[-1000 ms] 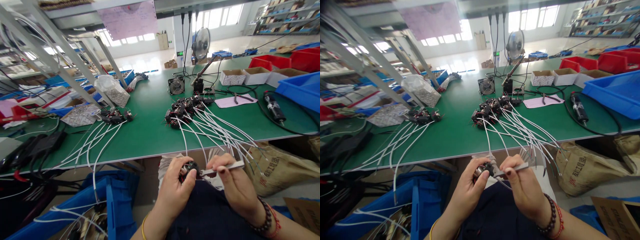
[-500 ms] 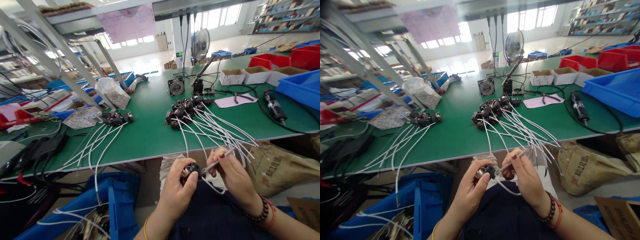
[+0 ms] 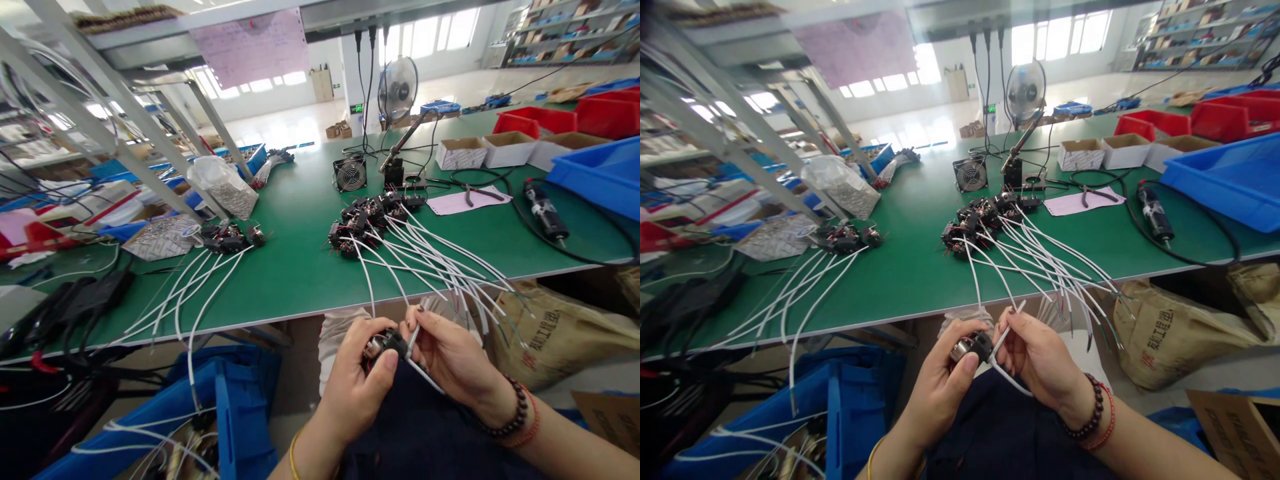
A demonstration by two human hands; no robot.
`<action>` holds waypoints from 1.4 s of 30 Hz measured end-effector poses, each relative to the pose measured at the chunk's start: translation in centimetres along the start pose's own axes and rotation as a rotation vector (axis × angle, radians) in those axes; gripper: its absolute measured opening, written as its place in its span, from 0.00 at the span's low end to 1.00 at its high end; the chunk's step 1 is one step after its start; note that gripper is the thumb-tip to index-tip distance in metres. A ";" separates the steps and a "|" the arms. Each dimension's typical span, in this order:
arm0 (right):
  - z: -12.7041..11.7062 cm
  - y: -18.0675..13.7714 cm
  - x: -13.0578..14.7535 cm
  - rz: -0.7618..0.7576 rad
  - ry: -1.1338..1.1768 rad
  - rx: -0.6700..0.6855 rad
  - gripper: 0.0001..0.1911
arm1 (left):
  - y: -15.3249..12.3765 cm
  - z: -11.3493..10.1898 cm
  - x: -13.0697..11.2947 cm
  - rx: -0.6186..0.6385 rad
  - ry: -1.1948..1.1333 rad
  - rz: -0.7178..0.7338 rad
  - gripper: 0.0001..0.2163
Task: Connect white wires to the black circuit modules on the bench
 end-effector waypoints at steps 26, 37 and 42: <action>-0.2 -1.0 0.7 -0.297 -0.150 -0.024 0.20 | 0.0 0.0 0.2 -0.013 0.009 -0.036 0.15; 0.2 -2.1 1.3 -0.613 -0.654 0.069 0.15 | -0.3 -0.1 0.3 -0.058 0.131 -0.047 0.14; -0.1 -1.7 0.7 -0.309 -0.260 -0.019 0.21 | -0.2 -0.2 0.5 -0.016 0.081 0.005 0.14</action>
Point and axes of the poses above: each hand's wrist, its own y-axis towards the middle knuckle, its own z-axis out of the palm, x = y × z, the point moved 1 cm from there along y, towards the middle knuckle, and after that the axes turned 6 degrees about -z, right-handed, at the moved point
